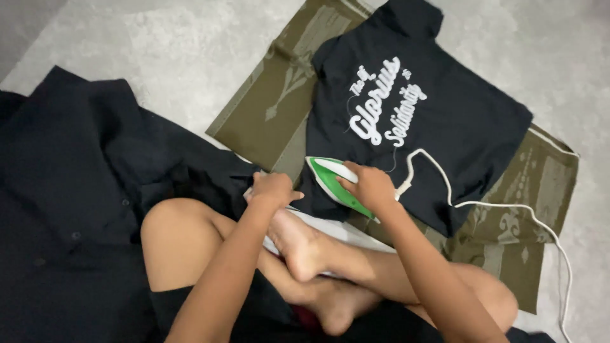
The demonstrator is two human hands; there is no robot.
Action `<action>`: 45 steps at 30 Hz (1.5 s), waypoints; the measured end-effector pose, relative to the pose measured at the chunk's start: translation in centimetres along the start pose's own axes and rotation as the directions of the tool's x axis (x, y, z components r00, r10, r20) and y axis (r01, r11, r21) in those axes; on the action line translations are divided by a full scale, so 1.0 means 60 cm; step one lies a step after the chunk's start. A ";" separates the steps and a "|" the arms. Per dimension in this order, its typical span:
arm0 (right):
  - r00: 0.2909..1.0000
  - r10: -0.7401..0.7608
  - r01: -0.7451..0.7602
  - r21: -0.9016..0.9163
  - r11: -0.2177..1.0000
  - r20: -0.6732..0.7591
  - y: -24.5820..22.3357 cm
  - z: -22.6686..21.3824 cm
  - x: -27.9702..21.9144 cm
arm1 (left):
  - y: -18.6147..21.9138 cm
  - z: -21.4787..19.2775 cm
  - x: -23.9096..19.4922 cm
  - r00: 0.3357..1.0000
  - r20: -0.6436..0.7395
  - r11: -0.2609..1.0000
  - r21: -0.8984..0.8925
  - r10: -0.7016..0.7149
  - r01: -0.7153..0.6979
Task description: The person irons a black button-up shirt and a black t-shirt on a patterned mat laid on the floor. They use a green and white iron to smooth the fabric and then use scissors to trim loose threads from the t-shirt.
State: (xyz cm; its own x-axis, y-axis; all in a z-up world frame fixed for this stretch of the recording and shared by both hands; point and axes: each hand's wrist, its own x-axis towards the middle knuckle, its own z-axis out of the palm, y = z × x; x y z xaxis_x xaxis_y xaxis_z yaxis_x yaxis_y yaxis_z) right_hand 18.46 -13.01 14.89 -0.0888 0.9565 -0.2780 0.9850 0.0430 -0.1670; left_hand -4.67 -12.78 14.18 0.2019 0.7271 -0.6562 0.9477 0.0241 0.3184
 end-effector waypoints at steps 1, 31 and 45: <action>1.000 -0.013 0.013 -0.001 1.000 -0.008 -0.006 -0.004 0.001 | -0.010 0.029 0.044 0.999 -0.008 0.999 -0.021 0.048 -0.049; 0.997 -0.069 0.067 -0.107 0.992 -0.017 -0.033 -0.005 0.061 | -0.034 0.050 0.172 0.994 -0.102 0.894 -0.441 0.041 -0.083; 0.997 -0.004 -0.005 -0.131 0.991 -0.074 -0.038 0.001 0.078 | -0.051 0.002 0.123 0.975 0.106 0.880 -0.458 0.195 -0.127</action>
State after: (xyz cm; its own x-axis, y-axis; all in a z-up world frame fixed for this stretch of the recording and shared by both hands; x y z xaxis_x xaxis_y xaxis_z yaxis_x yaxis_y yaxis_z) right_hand 15.78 -8.66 13.90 -0.0820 0.9749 -0.2068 0.9963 0.0752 -0.0406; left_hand -6.04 -7.57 8.30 0.4083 0.6410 -0.6500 0.6953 0.2430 0.6764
